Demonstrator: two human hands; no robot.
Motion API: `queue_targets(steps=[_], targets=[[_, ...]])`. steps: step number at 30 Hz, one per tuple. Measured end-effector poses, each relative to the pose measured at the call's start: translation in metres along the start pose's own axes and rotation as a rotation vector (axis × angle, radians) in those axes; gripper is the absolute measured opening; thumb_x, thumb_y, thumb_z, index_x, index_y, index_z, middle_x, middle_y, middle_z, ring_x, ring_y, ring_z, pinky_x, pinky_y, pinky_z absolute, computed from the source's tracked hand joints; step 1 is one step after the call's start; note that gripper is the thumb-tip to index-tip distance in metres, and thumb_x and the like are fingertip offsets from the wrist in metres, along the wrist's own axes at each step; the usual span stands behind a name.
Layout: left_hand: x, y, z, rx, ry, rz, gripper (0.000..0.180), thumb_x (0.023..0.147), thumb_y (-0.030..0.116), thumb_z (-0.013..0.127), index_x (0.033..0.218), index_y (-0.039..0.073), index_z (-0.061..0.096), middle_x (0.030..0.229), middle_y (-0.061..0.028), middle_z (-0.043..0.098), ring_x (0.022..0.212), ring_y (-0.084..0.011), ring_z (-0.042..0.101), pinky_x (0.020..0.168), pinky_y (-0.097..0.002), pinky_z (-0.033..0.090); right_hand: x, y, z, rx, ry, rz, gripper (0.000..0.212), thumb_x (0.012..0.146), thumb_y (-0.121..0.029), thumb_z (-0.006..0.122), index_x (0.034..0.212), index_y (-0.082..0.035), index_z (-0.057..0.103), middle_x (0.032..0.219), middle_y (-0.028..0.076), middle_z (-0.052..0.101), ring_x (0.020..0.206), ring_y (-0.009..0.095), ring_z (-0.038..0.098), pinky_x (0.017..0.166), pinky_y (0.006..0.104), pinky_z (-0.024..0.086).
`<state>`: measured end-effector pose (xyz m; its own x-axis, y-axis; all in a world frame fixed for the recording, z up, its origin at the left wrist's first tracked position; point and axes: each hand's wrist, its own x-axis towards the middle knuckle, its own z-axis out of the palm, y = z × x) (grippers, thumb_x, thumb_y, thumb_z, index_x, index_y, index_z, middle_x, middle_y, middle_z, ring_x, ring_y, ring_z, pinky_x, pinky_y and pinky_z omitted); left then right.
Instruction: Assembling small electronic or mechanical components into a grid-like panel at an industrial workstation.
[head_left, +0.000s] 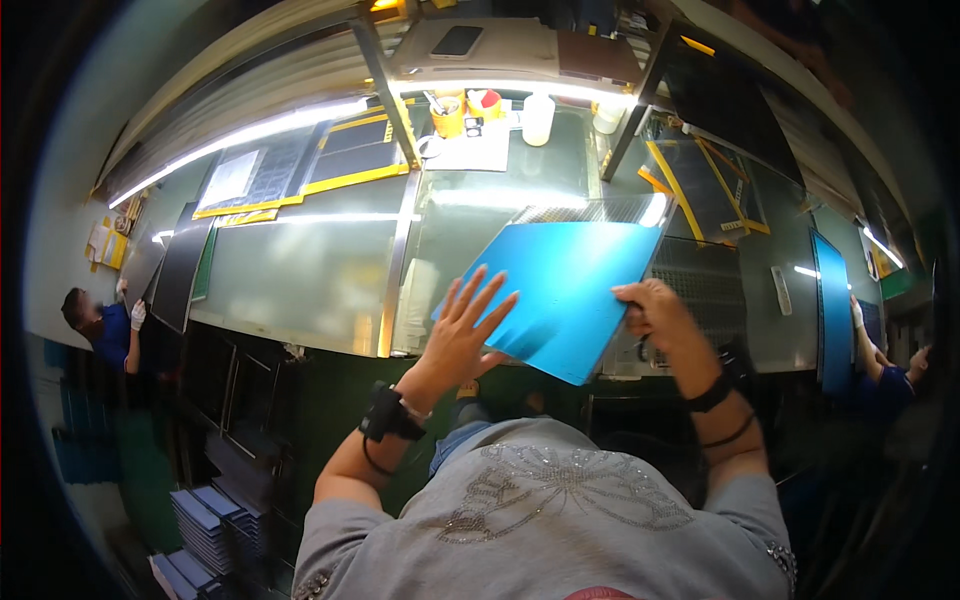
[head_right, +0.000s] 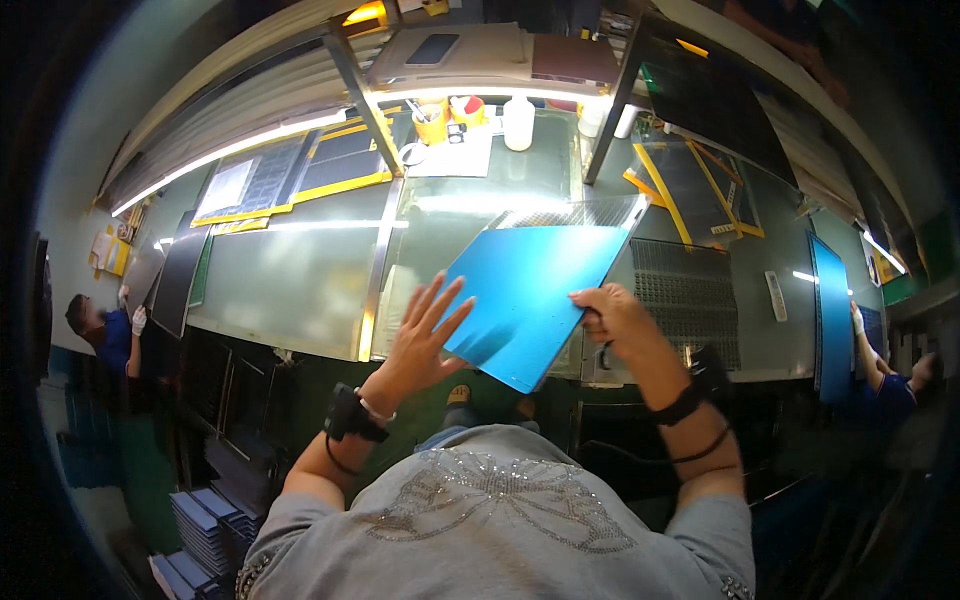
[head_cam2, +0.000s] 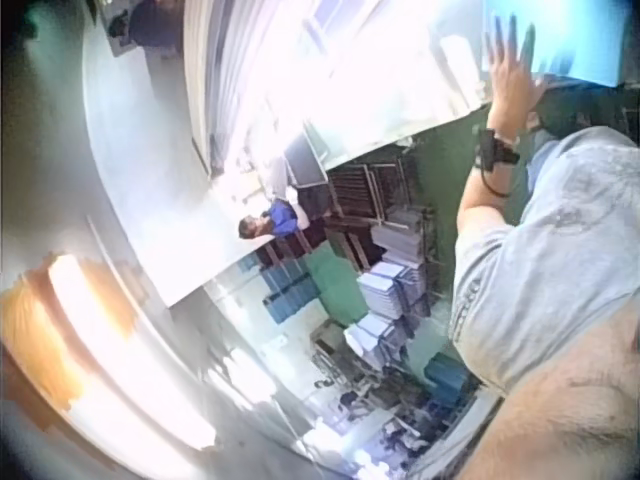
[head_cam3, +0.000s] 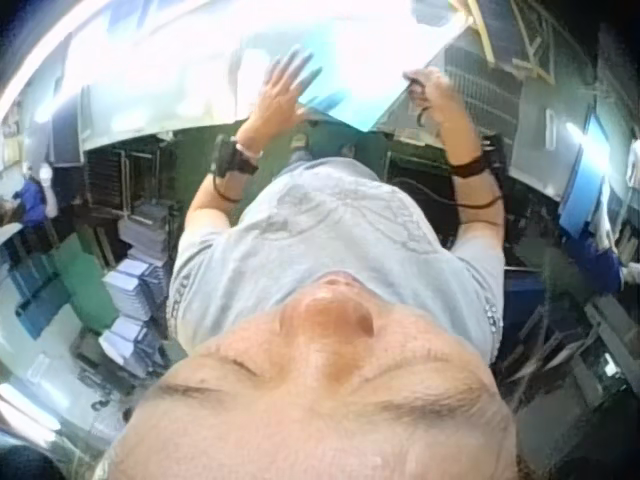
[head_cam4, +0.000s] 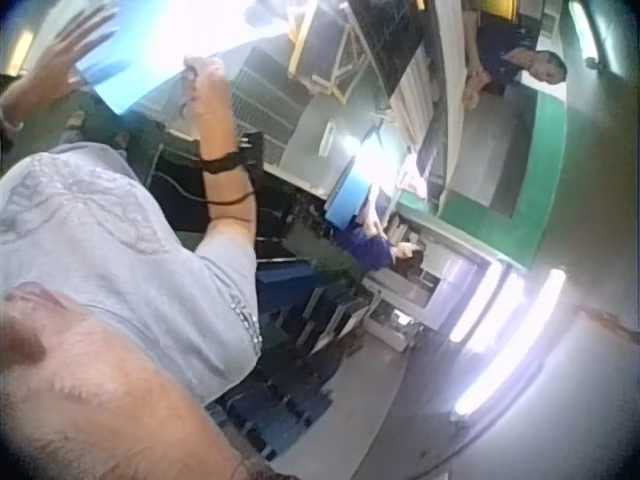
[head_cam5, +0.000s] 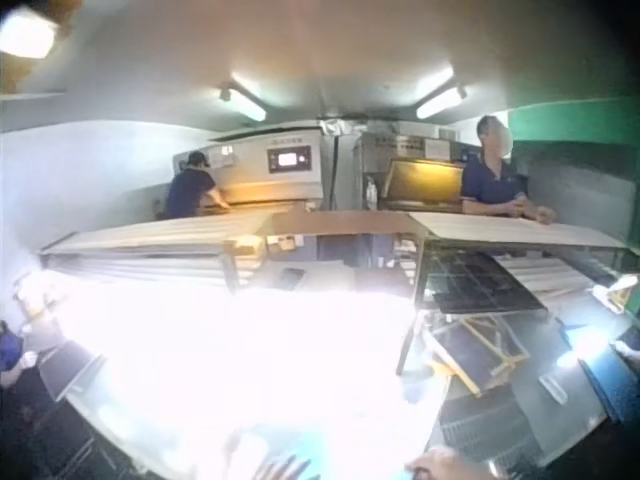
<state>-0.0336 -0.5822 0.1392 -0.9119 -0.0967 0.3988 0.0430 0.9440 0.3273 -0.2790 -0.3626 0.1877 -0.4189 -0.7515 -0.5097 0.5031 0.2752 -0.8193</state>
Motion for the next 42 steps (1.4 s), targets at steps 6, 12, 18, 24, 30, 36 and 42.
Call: queue_targets(steps=[6, 12, 18, 24, 30, 36, 42], targets=[[0.020, 0.007, -0.013, -0.403, 0.423, -0.081, 0.038, 0.080, 0.004, 0.068, 0.117, 0.001, 0.069, 0.109, -0.0165, 0.073, 0.101, -0.0318, 0.071, 0.089, -0.0365, 0.056, -0.039, -0.085, 0.056, -0.089, -0.267, -0.347, 0.036, 0.105, -0.036, 0.051, 0.102, -0.002, 0.062, 0.057, -0.008, 0.034, 0.047, 0.003, 0.025, 0.045, 0.0219, 0.022], [-0.026, -0.009, 0.004, -1.167, 0.845, -0.884, 0.019, 0.097, 0.020, 0.068, 0.098, 0.001, 0.072, 0.087, 0.0002, 0.069, 0.077, -0.0106, 0.061, 0.069, -0.0282, 0.048, -0.017, -0.083, 0.092, -0.136, -0.406, -0.647, 0.041, 0.107, -0.032, 0.045, 0.122, 0.003, 0.061, 0.061, -0.006, 0.038, 0.052, 0.004, 0.030, 0.049, 0.0211, 0.026], [-0.091, -0.100, 0.088, -1.679, 1.011, -1.374, 0.029, 0.100, 0.015, 0.059, 0.127, 0.003, 0.059, 0.120, -0.0131, 0.066, 0.105, -0.0306, 0.066, 0.094, -0.0509, 0.055, 0.045, 0.054, 0.135, -1.217, -0.289, -0.758, 0.055, 0.084, -0.040, 0.077, 0.127, -0.010, 0.063, 0.096, 0.011, 0.062, 0.077, 0.027, 0.064, 0.067, 0.0381, 0.052], [-0.135, -0.132, 0.133, -1.884, 0.901, -1.417, 0.031, 0.102, 0.023, 0.057, 0.127, 0.005, 0.059, 0.119, -0.0140, 0.066, 0.107, -0.0332, 0.066, 0.092, -0.0554, 0.054, 0.062, 0.183, 0.132, -1.639, -0.434, -0.788, 0.093, 0.064, -0.051, 0.082, 0.139, -0.006, 0.051, 0.098, 0.010, 0.055, 0.082, 0.025, 0.064, 0.068, 0.0362, 0.053], [-0.144, -0.138, 0.132, -1.910, 0.771, -1.456, 0.033, 0.101, 0.027, 0.058, 0.126, 0.005, 0.058, 0.119, -0.0143, 0.066, 0.107, -0.0324, 0.066, 0.092, -0.0548, 0.054, 0.083, 0.201, 0.128, -1.595, -0.497, -1.005, 0.079, 0.068, -0.044, 0.079, 0.132, -0.004, 0.055, 0.096, 0.005, 0.057, 0.079, 0.020, 0.063, 0.067, 0.0316, 0.053], [-0.142, -0.133, 0.122, -2.009, 0.758, -1.451, 0.035, 0.101, 0.028, 0.058, 0.128, 0.005, 0.056, 0.121, -0.0134, 0.064, 0.109, -0.0310, 0.064, 0.092, -0.0546, 0.054, 0.085, 0.191, 0.130, -1.507, -0.630, -0.954, 0.052, 0.074, -0.045, 0.075, 0.110, -0.012, 0.058, 0.096, 0.004, 0.057, 0.080, 0.021, 0.065, 0.065, 0.0344, 0.053], [-0.141, -0.128, 0.123, -2.083, 0.772, -1.380, 0.045, 0.098, 0.041, 0.059, 0.123, 0.004, 0.060, 0.115, -0.0137, 0.068, 0.104, -0.0308, 0.066, 0.095, -0.0524, 0.052, 0.083, 0.181, 0.144, -1.345, -0.809, -0.879, 0.014, 0.088, -0.021, 0.065, 0.085, -0.010, 0.057, 0.082, 0.007, 0.059, 0.079, 0.028, 0.065, 0.064, 0.0409, 0.052]])
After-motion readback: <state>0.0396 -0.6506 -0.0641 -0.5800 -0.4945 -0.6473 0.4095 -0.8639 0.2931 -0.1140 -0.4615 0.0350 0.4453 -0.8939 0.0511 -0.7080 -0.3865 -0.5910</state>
